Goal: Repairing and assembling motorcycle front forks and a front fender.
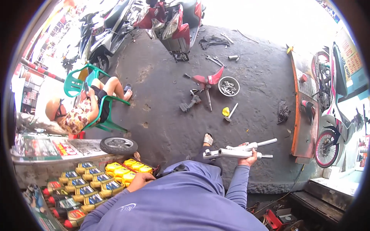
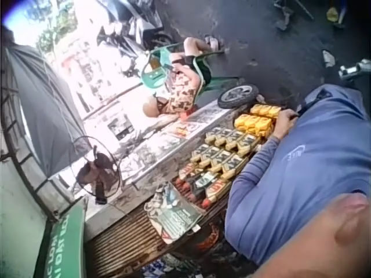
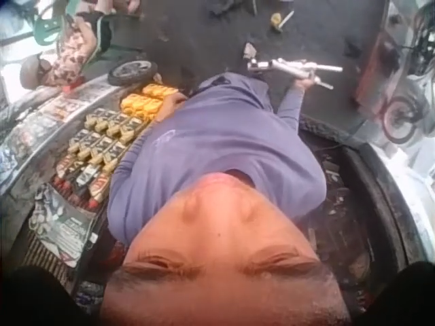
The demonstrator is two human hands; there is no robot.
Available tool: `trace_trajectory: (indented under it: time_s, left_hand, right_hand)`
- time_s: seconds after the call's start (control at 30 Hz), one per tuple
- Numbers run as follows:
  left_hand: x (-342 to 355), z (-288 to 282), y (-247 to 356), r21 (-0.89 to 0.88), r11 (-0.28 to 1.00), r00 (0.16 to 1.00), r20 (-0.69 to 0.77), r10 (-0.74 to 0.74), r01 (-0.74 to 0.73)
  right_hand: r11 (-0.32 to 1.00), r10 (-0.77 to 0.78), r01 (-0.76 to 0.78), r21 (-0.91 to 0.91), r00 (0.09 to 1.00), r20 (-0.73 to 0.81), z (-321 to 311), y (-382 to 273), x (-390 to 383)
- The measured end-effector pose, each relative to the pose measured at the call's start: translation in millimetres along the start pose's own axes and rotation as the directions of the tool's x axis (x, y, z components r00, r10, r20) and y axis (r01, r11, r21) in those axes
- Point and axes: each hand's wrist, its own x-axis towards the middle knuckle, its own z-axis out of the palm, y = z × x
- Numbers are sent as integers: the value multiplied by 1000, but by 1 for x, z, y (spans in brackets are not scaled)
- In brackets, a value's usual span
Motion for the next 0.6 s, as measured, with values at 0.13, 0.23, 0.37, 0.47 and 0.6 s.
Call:
trace_trajectory:
  time_s: [0.13,0.23,0.37,0.47,0.6]
  left_hand:
    - [38,-34,21,281,952,949,-248,197,-124]
    - [76,-63,28,379,918,924,-299,240,-116]
    - [128,-143,21,238,947,966,-94,243,-215]
    - [157,-201,3,-281,958,991,131,-11,48]
    - [193,-292,3,-360,923,883,468,49,140]
  right_hand:
    - [998,32,-33,-50,999,-28,58,45,54]
    - [993,36,-40,-108,999,-38,101,75,80]
    - [969,5,-1,-245,1000,15,134,120,101]
    - [970,-49,49,-238,999,5,159,157,100]
    - [970,-108,101,-221,994,-19,172,198,94]
